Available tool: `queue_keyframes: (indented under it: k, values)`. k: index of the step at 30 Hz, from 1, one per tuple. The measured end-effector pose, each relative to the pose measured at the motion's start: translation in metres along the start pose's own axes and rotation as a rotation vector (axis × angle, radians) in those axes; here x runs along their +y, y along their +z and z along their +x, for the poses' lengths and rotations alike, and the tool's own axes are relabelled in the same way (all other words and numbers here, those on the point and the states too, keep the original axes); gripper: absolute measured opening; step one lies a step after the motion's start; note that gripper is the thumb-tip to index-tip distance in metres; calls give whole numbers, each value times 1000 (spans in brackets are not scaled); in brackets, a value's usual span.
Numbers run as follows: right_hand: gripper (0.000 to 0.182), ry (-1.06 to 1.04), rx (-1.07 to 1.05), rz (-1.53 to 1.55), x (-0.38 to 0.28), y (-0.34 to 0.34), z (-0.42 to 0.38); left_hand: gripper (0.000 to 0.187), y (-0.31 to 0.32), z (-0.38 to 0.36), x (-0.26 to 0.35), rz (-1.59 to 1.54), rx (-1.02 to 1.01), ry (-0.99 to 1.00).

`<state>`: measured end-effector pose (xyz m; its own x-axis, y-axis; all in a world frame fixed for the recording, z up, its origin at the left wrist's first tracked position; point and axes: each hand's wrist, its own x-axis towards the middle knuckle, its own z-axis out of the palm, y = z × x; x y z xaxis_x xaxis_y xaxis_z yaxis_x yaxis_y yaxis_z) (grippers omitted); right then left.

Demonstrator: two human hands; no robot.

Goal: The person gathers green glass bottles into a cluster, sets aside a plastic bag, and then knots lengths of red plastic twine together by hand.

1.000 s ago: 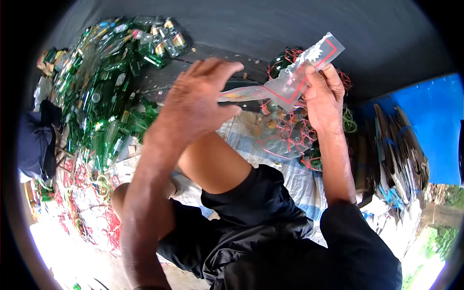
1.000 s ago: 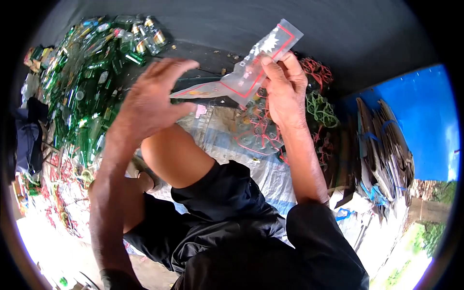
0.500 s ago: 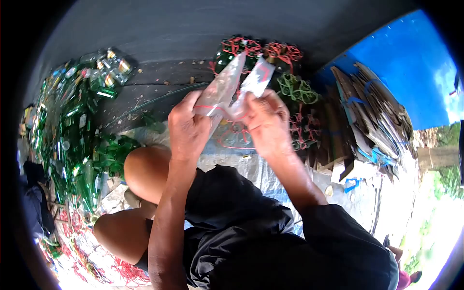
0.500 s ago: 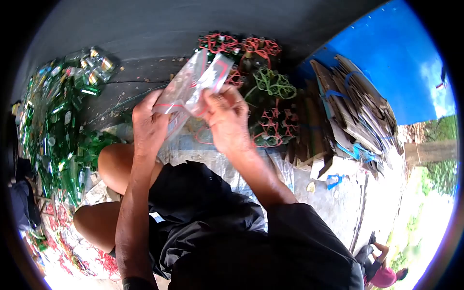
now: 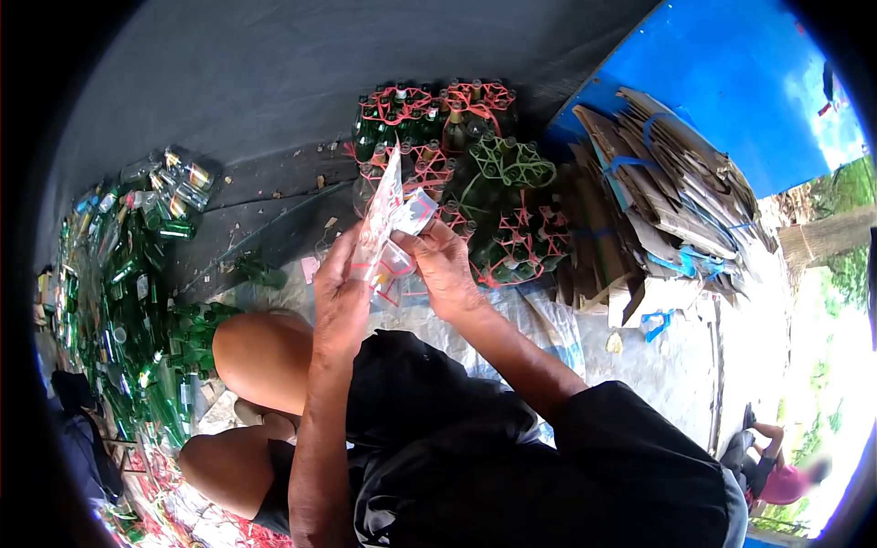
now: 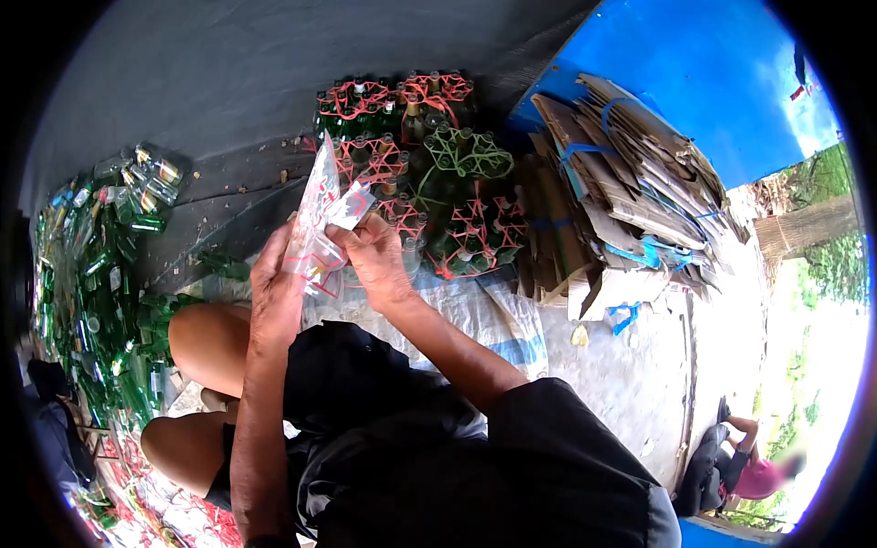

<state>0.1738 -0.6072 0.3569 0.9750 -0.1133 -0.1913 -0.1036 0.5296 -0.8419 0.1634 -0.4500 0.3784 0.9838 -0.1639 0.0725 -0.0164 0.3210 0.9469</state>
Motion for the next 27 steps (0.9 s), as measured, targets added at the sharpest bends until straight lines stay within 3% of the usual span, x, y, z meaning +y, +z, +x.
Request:
queue_keyframes:
  k: [4,10,14,15,21,24,27]
  values:
    - [19,-24,-10,31,0,-2,-2,55,9,-5,10,-103,-116,-6]
    - [19,-90,-34,44,9,-2,-7,59,14,-5,7,331,-16,21]
    - [45,-128,71,-399,30,-20,2,40,7,-5,-6,355,85,56]
    - [60,-78,60,-317,22,-20,-3,37,7,-4,-8,345,74,100]
    - [74,170,-51,62,-3,-22,-13,37,10,-5,-6,180,97,27]
    - [66,123,-117,81,0,-26,-6,37,13,-6,-3,115,101,-23]
    - [46,75,-163,94,-3,-27,-3,36,11,-6,-6,83,91,-70]
